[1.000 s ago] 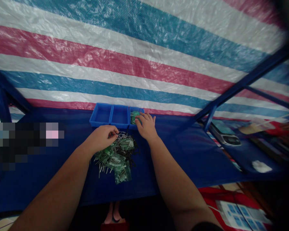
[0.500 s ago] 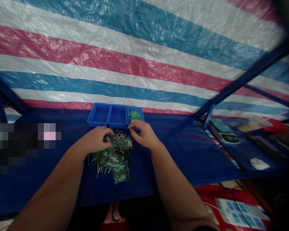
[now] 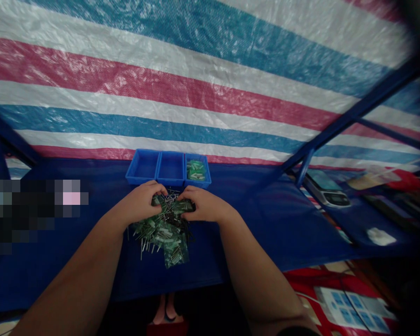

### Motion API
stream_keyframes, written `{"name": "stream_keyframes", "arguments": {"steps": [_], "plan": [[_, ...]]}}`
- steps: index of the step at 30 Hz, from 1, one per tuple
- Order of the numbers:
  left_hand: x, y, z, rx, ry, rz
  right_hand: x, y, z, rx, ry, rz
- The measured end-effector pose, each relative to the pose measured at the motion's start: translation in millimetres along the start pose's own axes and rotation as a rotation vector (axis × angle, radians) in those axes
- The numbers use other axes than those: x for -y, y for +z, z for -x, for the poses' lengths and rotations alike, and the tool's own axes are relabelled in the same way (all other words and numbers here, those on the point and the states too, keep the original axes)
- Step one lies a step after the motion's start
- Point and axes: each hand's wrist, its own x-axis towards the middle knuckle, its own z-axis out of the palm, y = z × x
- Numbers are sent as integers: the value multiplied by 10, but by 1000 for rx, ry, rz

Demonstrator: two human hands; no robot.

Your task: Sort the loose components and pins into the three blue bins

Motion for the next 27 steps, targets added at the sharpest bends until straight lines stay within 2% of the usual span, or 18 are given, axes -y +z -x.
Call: {"name": "stream_keyframes", "arguments": {"steps": [6,9,12,16,18,20,23,27], "plan": [[27,32,-8,-16,7,12,28,-35,-18,-103,-35,20],[61,48,-11,-20,9,16,18,-48,-17,-205,-25,26],[81,56,-11,-22,9,12,-22,-65,-15,-408,-16,-12],[85,55,-9,-18,2,16,-192,-66,-37,-732,90,25],[84,52,-8,-22,-5,20,-306,-45,-59,-803,153,82],[83,48,-7,-30,-9,19,-402,-11,-82,-752,260,150],[87,41,-1,-41,-21,-4,-475,43,-108,-586,386,231],[99,34,12,-68,-68,-71,-476,74,-122,-531,403,279]]}}
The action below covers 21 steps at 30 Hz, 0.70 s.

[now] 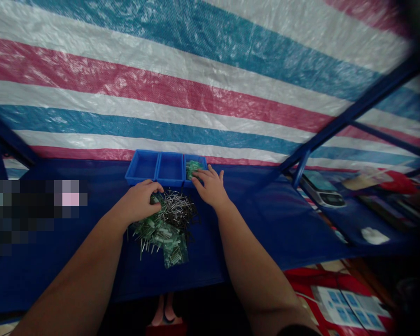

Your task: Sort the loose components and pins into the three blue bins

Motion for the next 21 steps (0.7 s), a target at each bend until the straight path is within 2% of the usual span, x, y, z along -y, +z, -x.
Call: {"name": "stream_keyframes", "arguments": {"steps": [5,11,14,18,21], "plan": [[2,-16,3,12,-63,-88,24,-14,10,-27,2,6],[-12,-36,-7,19,-105,-85,69,-78,20,-220,-82,-80],[-5,-29,-8,13,-99,-24,103,-121,28,-278,-156,-155],[-26,-28,-7,9,-82,135,194,-172,57,-272,-311,-287],[-76,-45,-8,-14,-64,293,294,-184,94,-200,-422,-389]]}}
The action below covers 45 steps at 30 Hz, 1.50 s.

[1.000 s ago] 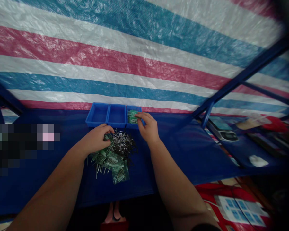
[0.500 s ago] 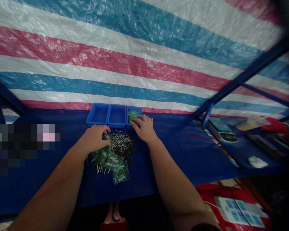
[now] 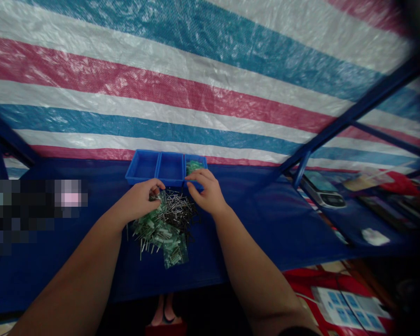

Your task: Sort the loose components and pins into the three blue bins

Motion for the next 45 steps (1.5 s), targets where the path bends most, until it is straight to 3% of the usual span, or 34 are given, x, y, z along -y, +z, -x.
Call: {"name": "stream_keyframes", "arguments": {"steps": [5,10,18,24,28,38,45], "plan": [[-89,10,-17,-47,70,310,116,111,17,155,-8,-176],[-139,71,-52,-113,59,549,137,200,34,197,91,-306],[-120,110,-85,-205,-10,560,88,220,33,132,187,-361],[-124,118,-91,-226,-6,553,77,262,61,261,368,-662],[-168,125,-88,-239,9,543,78,253,64,273,384,-774],[-220,159,-64,-194,27,492,39,172,37,246,416,-536],[-216,164,-62,-176,14,485,49,156,35,259,388,-543]]}}
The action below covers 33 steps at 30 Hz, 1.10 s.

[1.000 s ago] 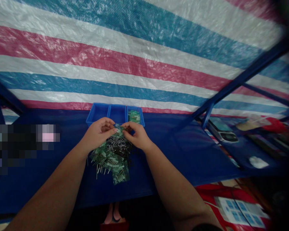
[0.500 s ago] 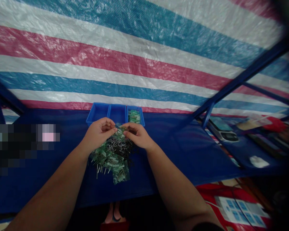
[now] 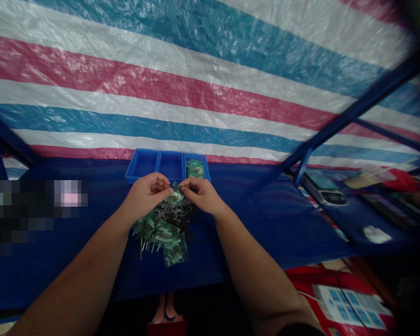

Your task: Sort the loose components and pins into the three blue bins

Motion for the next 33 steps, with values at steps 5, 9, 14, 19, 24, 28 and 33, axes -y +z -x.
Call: {"name": "stream_keyframes", "arguments": {"steps": [5,9,14,19,24,28,33], "plan": [[-20,7,1,-15,15,12,-30,-52,15,112,112,-239],[-26,2,-2,-27,45,29,-39,-78,7,79,117,-297],[18,-23,-16,-95,45,-11,-67,-141,-42,-297,-98,-159],[36,-29,-12,-98,54,-54,-210,-339,-59,-590,-191,332],[25,-30,-6,-67,58,-101,-289,-445,-57,-397,-143,657],[33,-58,-9,-57,72,-166,-259,-419,-51,-300,-131,665],[33,-162,-9,4,106,-392,-236,-398,-38,-242,-70,683]]}}
